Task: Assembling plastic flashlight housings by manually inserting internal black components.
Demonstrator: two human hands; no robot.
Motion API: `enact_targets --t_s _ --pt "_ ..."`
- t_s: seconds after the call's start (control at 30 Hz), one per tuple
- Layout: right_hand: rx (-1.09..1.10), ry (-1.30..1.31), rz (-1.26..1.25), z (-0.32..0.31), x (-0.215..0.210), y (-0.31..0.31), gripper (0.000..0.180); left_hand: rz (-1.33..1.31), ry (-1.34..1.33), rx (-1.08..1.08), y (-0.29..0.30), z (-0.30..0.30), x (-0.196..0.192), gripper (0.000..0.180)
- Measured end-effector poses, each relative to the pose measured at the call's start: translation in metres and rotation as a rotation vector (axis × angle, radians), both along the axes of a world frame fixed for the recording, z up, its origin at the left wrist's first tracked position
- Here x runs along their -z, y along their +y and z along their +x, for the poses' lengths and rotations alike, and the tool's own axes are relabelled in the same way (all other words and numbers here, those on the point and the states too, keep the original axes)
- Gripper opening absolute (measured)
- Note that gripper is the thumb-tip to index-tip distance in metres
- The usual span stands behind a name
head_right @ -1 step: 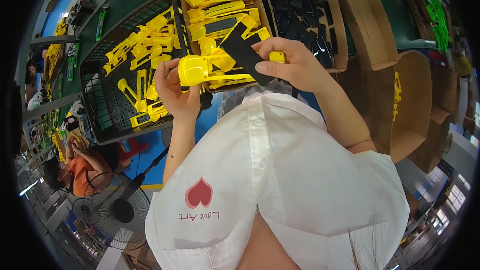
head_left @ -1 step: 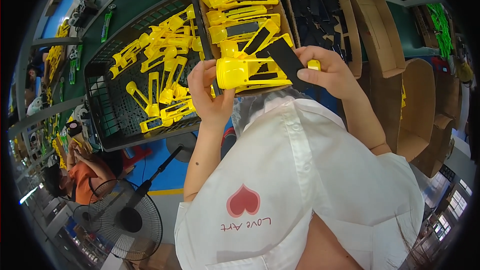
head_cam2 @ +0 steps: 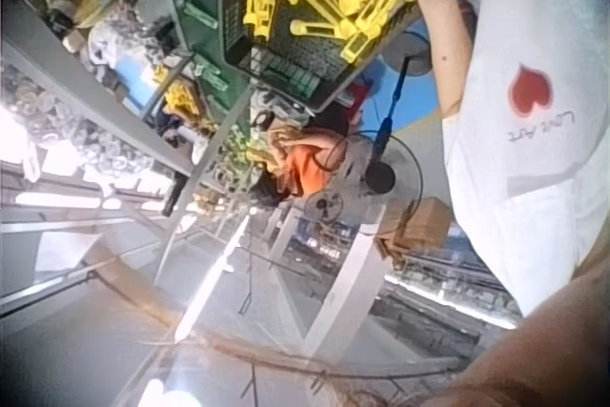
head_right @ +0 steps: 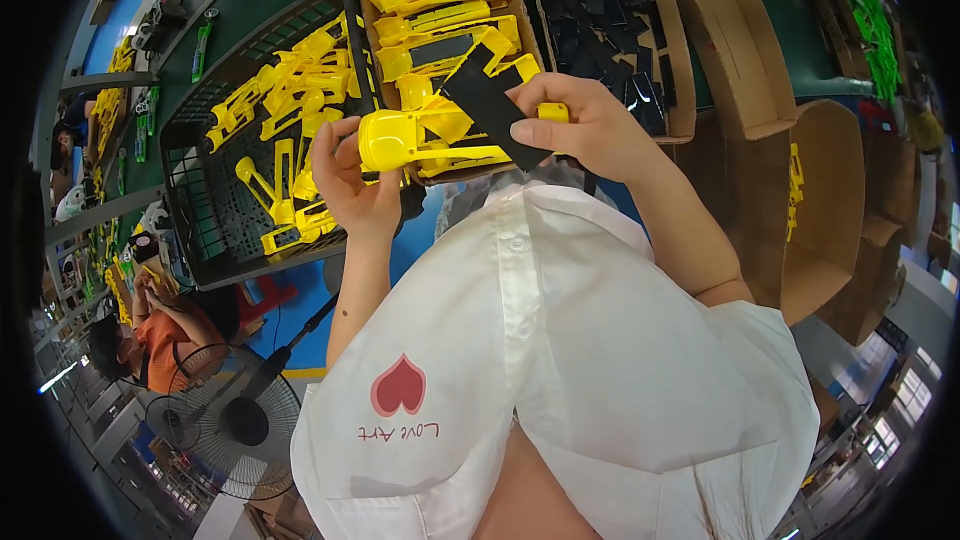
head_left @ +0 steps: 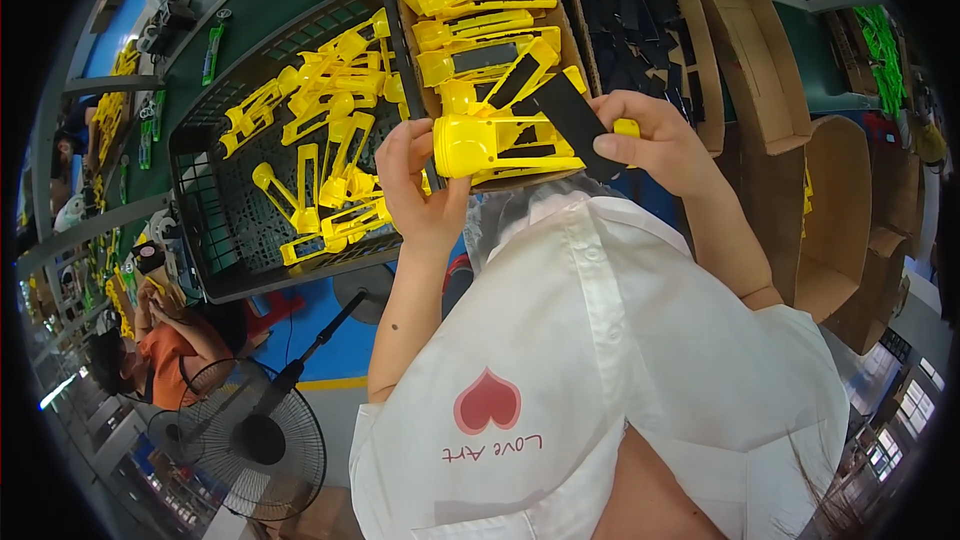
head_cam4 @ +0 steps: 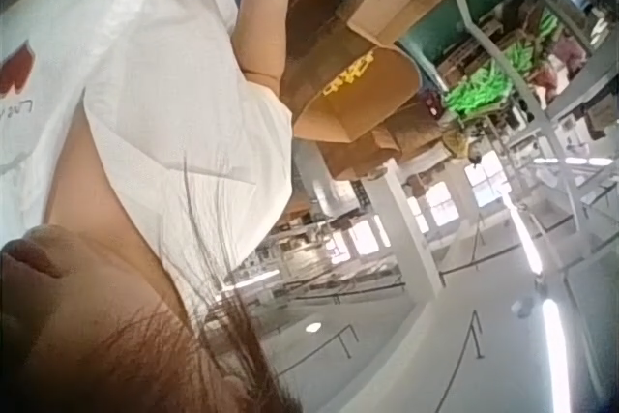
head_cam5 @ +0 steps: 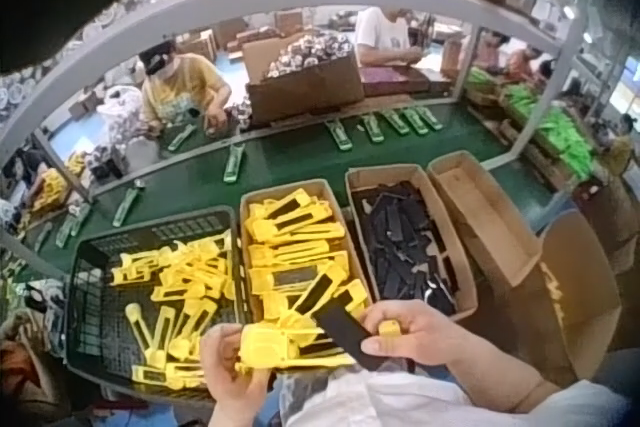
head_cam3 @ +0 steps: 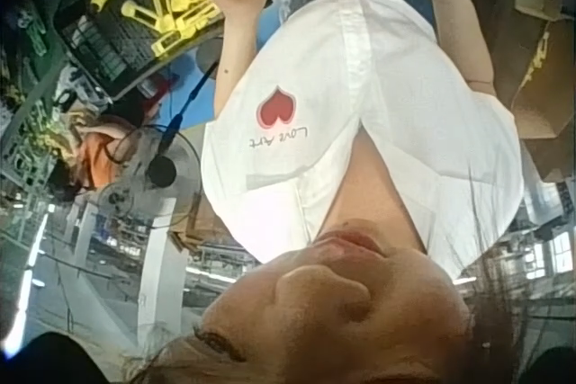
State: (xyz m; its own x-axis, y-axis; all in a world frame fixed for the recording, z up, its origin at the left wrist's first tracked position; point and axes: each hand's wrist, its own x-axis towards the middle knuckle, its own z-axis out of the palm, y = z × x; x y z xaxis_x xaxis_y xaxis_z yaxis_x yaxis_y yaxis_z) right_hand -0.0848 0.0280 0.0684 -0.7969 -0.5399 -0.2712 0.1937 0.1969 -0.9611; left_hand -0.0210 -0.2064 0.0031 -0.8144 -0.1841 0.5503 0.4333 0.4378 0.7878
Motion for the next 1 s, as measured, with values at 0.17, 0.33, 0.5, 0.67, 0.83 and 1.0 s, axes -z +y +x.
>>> enact_targets --t_s 0.17,0.33,0.5,0.67,0.83,1.0 --pt "0.012 -0.219 -0.140 -0.003 0.010 0.001 0.013 -0.058 -0.043 -0.010 0.002 -0.001 -0.006 0.067" --pt "0.033 -0.317 -0.181 -0.003 0.011 0.000 0.014 0.017 -0.019 0.001 0.002 -0.003 -0.006 0.066" --pt "0.096 -0.500 -0.286 -0.006 0.012 0.000 0.015 -0.025 -0.015 -0.015 0.005 -0.005 -0.013 0.066" --pt "0.142 -0.587 -0.319 -0.006 0.018 0.000 0.014 -0.047 -0.003 -0.021 0.005 -0.006 -0.015 0.065" --pt "0.180 -0.655 -0.368 -0.006 0.016 -0.003 0.015 0.085 -0.028 -0.016 0.006 -0.007 -0.014 0.062" --pt "-0.010 0.130 -0.094 0.002 0.011 -0.001 0.012 -0.185 0.090 0.028 -0.003 -0.009 -0.015 0.054"
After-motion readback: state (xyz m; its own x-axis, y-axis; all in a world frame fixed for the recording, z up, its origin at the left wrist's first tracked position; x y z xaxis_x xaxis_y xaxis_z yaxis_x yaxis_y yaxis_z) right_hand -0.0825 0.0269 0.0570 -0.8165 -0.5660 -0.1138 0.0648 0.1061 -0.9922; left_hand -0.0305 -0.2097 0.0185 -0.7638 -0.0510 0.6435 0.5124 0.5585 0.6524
